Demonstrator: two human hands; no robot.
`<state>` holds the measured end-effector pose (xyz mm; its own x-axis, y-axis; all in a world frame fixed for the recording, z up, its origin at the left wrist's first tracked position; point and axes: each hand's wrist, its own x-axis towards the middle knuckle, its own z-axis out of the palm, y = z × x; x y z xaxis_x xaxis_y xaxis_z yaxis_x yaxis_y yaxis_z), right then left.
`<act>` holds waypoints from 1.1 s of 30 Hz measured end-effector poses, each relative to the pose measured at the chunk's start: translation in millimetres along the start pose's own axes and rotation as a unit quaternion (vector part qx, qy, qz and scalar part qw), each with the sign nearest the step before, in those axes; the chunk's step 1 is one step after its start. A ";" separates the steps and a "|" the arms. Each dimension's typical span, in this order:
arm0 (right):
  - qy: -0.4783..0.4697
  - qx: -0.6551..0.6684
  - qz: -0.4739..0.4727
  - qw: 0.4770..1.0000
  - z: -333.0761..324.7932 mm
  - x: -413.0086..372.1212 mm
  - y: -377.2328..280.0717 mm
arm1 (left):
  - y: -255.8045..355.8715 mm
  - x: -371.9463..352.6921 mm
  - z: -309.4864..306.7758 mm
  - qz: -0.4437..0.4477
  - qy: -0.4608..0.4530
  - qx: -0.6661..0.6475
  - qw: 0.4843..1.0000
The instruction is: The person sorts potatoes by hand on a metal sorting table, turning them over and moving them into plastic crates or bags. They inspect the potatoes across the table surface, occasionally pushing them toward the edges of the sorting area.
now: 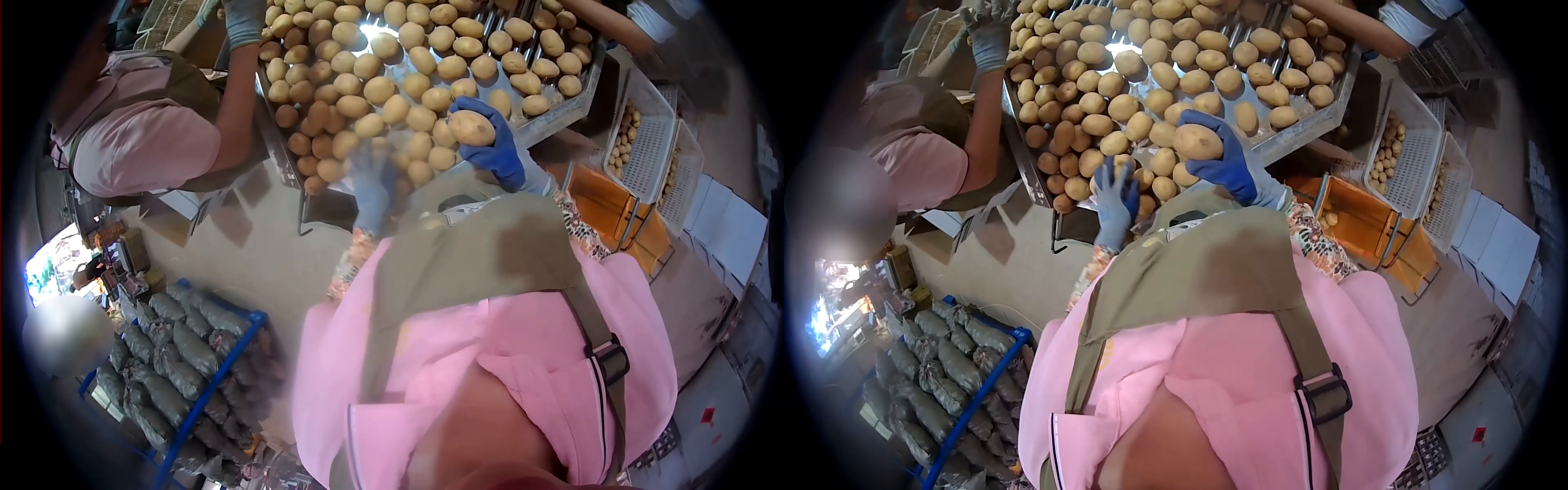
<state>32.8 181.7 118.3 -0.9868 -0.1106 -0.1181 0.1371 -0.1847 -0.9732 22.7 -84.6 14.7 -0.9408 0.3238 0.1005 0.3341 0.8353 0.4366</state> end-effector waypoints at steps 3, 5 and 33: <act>0.010 -0.016 -0.001 1.000 4.5 2.0 -5.8 | 14.7 -37.5 -2.4 -0.060 -0.012 -0.034 0.998; 0.026 -0.014 -0.013 0.999 5.6 1.1 -4.5 | 10.2 -50.9 -1.9 -0.079 -0.004 0.000 0.997; 0.011 0.201 -0.135 0.970 -26.5 -13.7 44.5 | -8.5 -39.2 27.4 -0.162 0.011 -0.059 0.985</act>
<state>50.1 200.8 71.4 -0.9925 0.0140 0.1218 -0.1080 -0.5702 -0.8143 58.4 -92.2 -17.4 -0.9984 0.0381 -0.0422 0.0086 0.8348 0.5505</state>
